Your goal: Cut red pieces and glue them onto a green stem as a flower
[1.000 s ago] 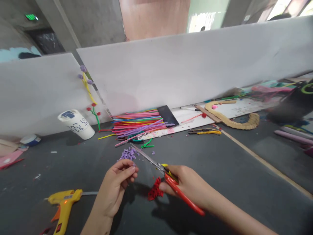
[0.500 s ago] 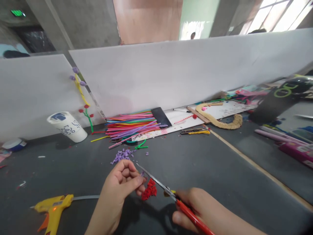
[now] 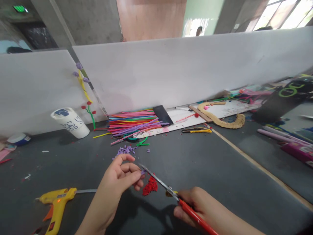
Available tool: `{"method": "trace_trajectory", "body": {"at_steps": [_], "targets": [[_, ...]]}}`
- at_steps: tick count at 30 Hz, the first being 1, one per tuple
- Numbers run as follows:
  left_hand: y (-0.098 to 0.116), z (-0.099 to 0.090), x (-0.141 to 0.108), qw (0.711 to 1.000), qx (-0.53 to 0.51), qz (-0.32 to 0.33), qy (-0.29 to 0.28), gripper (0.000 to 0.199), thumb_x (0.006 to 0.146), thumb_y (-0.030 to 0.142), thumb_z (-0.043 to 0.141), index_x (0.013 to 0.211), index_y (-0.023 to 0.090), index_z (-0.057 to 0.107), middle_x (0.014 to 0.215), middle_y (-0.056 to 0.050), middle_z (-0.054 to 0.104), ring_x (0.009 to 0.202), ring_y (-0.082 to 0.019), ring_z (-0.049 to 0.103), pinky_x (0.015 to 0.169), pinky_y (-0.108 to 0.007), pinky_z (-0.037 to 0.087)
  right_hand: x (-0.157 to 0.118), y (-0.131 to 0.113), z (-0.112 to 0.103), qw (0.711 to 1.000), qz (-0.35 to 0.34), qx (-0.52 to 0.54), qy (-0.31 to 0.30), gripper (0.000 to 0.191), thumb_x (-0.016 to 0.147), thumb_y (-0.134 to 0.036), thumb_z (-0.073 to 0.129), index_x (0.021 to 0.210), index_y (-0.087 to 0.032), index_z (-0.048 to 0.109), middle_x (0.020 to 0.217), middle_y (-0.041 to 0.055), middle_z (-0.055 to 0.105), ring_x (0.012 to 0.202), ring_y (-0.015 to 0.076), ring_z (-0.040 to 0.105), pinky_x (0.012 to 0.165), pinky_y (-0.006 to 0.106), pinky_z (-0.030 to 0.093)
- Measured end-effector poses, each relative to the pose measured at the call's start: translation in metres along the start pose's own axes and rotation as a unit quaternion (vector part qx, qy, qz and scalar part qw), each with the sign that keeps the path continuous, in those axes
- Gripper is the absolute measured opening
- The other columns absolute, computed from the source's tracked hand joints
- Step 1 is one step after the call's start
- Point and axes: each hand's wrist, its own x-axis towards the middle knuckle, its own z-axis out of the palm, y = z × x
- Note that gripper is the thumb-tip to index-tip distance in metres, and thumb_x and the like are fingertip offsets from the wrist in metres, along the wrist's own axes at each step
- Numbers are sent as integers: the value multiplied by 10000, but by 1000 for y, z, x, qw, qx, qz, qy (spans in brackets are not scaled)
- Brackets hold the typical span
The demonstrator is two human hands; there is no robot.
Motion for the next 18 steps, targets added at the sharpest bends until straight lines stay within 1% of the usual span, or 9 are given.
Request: {"method": "trace_trajectory", "body": {"at_steps": [2, 4, 6, 9, 14, 18], "targets": [[1, -3, 0, 1000, -8, -3, -25, 144, 710, 240, 677, 807, 160, 606, 645, -4, 680, 540, -122, 607, 514, -217, 471, 0, 2, 2, 1000, -6, 5, 10, 367, 821, -468, 468, 603, -203, 339, 554, -65, 287, 520, 90, 238, 441, 233, 202], [0, -4, 0, 999, -6, -7, -43, 165, 749, 301, 644, 732, 138, 660, 641, -37, 693, 542, -127, 608, 529, -226, 478, 1, 4, 4, 1000, -10, 8, 15, 369, 822, -465, 468, 599, -202, 335, 554, -67, 283, 522, 89, 233, 442, 232, 200], [-2, -3, 1, 999, 0, -8, -39, 186, 746, 314, 653, 708, 135, 684, 609, -40, 692, 516, -127, 600, 511, -227, 472, 2, 5, 5, 1000, -13, 7, 21, 369, 819, -468, 470, 598, -202, 340, 551, -67, 283, 522, 89, 231, 444, 233, 196], [-7, 3, 2, 1000, 4, -6, -19, 126, 707, 270, 696, 700, 144, 686, 578, -22, 683, 473, -119, 582, 474, -223, 456, 4, 4, 6, 999, -20, 6, 29, 370, 817, -464, 472, 593, -202, 338, 545, -68, 276, 519, 89, 228, 444, 234, 189], [-10, 10, 4, 1000, 7, -7, -18, 106, 702, 239, 687, 654, 149, 661, 555, -4, 667, 450, -104, 564, 455, -210, 443, 4, 5, 6, 1000, -13, 7, 22, 351, 829, -443, 467, 608, -203, 338, 554, -69, 276, 519, 88, 231, 441, 228, 196], [-11, 11, 6, 1000, 18, -6, -15, 111, 708, 232, 673, 635, 152, 648, 532, 13, 645, 445, -89, 546, 443, -189, 423, 1, 8, 6, 999, -44, 12, 13, 358, 852, -464, 438, 632, -203, 331, 585, -64, 285, 540, 92, 243, 451, 218, 216]]}}
